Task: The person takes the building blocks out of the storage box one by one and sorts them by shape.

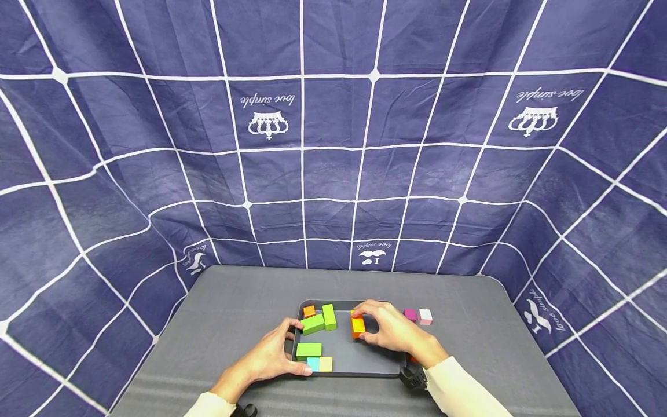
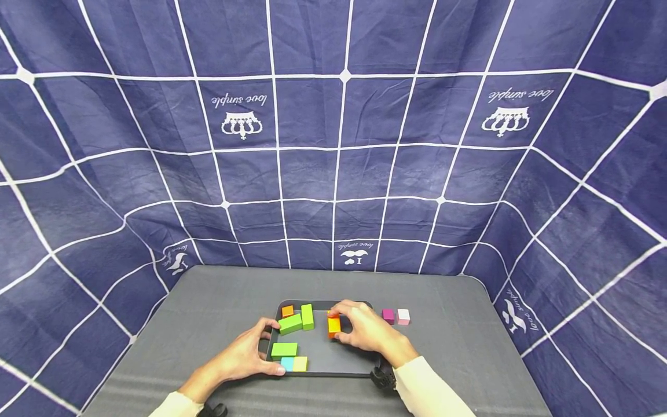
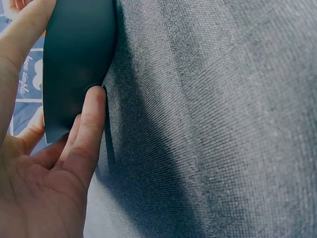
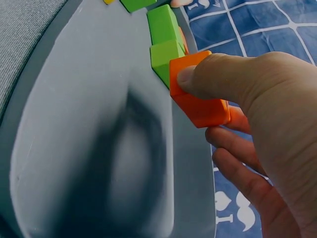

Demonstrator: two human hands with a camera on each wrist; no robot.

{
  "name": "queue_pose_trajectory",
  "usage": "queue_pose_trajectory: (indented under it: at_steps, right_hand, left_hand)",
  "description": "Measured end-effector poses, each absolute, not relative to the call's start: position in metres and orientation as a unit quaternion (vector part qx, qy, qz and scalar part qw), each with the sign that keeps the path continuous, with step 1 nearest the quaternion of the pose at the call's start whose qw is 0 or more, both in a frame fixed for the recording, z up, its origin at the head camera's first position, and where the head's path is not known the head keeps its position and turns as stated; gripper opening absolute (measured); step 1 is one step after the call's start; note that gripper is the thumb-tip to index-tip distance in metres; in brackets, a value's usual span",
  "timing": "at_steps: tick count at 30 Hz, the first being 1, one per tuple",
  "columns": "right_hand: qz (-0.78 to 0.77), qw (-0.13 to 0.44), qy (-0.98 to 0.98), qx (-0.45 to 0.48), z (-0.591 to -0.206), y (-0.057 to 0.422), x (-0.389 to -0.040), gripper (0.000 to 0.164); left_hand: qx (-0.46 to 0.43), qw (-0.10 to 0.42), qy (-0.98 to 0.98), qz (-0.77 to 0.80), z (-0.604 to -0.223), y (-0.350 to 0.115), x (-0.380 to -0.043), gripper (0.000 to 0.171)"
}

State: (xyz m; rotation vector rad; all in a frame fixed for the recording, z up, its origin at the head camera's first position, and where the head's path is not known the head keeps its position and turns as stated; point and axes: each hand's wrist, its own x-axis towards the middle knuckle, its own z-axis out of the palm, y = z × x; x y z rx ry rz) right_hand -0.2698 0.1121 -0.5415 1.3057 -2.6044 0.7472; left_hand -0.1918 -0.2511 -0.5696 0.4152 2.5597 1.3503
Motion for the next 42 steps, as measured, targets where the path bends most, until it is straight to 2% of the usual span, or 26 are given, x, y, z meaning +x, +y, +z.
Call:
queue_pose_trajectory:
  at_steps: [23, 42]
  right_hand:
    - [0.256, 0.091, -0.867, 0.417, -0.537, 0.148, -0.257, 0.045]
    - [0.239, 0.144, -0.866, 0.414, -0.54, 0.193, -0.247, 0.048]
  left_hand:
    - [0.145, 0.104, 0.868, 0.464, -0.571, -0.252, -0.192, 0.096]
    - [0.142, 0.108, 0.871, 0.457, -0.572, -0.252, -0.194, 0.097]
